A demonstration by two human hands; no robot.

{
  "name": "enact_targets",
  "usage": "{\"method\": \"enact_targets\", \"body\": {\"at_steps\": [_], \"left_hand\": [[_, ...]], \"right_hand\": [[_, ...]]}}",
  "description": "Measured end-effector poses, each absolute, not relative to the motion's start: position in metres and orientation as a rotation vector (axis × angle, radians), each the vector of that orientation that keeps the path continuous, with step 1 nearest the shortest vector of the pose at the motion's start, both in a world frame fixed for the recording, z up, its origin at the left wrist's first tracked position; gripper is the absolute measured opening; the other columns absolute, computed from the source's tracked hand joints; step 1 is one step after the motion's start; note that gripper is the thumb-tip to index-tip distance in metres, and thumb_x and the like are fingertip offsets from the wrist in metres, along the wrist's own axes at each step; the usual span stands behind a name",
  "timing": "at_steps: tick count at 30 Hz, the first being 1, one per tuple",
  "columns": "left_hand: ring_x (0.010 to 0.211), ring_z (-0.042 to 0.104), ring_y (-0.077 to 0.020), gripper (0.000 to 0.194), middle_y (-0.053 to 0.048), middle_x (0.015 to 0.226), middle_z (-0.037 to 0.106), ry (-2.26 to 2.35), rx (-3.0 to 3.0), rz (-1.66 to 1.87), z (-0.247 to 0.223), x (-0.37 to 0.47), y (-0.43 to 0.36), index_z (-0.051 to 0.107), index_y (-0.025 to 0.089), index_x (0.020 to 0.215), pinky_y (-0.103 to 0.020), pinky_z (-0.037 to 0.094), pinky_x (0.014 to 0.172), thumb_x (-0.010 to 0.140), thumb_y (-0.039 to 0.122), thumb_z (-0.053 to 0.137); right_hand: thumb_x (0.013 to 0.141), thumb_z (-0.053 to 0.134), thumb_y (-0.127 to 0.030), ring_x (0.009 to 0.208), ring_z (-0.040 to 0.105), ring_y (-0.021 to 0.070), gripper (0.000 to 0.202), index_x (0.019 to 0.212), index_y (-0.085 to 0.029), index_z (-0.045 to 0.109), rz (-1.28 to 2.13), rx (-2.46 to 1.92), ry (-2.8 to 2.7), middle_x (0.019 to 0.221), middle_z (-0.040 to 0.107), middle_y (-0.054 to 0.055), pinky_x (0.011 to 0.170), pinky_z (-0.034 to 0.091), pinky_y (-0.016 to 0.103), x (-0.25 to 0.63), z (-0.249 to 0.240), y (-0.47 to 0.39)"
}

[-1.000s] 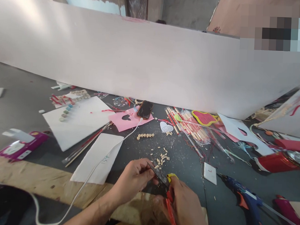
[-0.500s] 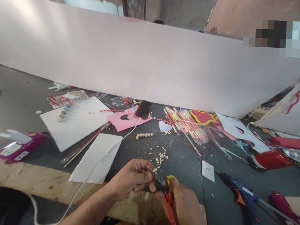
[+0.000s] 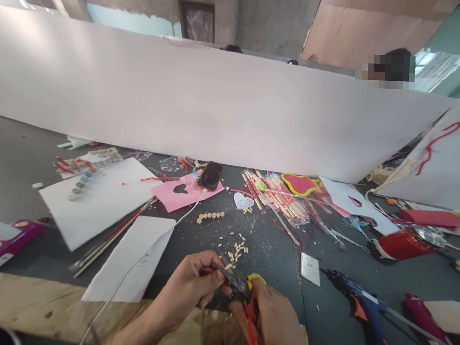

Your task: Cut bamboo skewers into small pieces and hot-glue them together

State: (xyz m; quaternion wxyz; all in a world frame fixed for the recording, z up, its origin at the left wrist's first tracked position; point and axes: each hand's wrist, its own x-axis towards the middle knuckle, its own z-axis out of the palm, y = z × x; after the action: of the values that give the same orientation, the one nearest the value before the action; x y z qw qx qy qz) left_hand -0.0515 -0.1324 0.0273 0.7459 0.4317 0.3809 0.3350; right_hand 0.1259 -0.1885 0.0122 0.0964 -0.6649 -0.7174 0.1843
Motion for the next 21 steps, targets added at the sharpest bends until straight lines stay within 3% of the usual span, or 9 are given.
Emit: {"method": "enact_targets", "body": {"at_steps": [5, 13, 17, 21], "left_hand": [[0.034, 0.029, -0.0013, 0.027, -0.002, 0.058, 0.064, 0.879, 0.995, 0.696, 0.028, -0.047, -0.132, 0.052, 0.014, 0.071, -0.017, 0.018, 0.036, 0.075, 0.038, 0.063], [0.048, 0.045, -0.0084, 0.013, 0.002, 0.058, 0.06, 1.193, 1.519, 0.785, 0.023, -0.039, -0.137, 0.064, 0.016, 0.074, -0.018, 0.031, 0.045, 0.08, 0.021, 0.052], [0.061, 0.054, -0.0121, 0.018, 0.0, 0.064, 0.062, 1.248, 1.676, 0.842, 0.022, -0.037, -0.14, 0.064, 0.017, 0.071, -0.019, 0.038, 0.057, 0.081, 0.02, 0.05], [0.051, 0.047, -0.009, 0.017, -0.001, 0.064, 0.063, 1.174, 1.517, 0.823, 0.027, -0.038, -0.14, 0.063, 0.015, 0.07, -0.018, 0.033, 0.048, 0.081, 0.025, 0.053]], "right_hand": [[0.08, 0.052, -0.031, 0.072, 0.062, 0.0197, 0.017, 0.093, -0.021, 0.056, 0.609, -2.013, -2.112, 0.079, 0.067, 0.004, 0.061, 0.038, 0.025, 0.13, 0.008, -0.188], [0.073, 0.054, -0.028, 0.086, 0.06, 0.025, 0.031, 0.102, -0.017, 0.055, 0.616, -2.007, -2.137, 0.091, 0.066, 0.011, 0.069, 0.041, 0.029, 0.141, 0.009, -0.191], [0.074, 0.053, -0.021, 0.079, 0.061, 0.022, 0.029, 0.102, -0.016, 0.056, 0.62, -2.036, -2.15, 0.087, 0.067, 0.009, 0.067, 0.041, 0.027, 0.137, 0.015, -0.191], [0.079, 0.051, -0.022, 0.07, 0.063, 0.0201, 0.021, 0.099, -0.017, 0.056, 0.592, -2.044, -2.172, 0.079, 0.068, 0.007, 0.06, 0.039, 0.025, 0.135, 0.011, -0.19]]}}
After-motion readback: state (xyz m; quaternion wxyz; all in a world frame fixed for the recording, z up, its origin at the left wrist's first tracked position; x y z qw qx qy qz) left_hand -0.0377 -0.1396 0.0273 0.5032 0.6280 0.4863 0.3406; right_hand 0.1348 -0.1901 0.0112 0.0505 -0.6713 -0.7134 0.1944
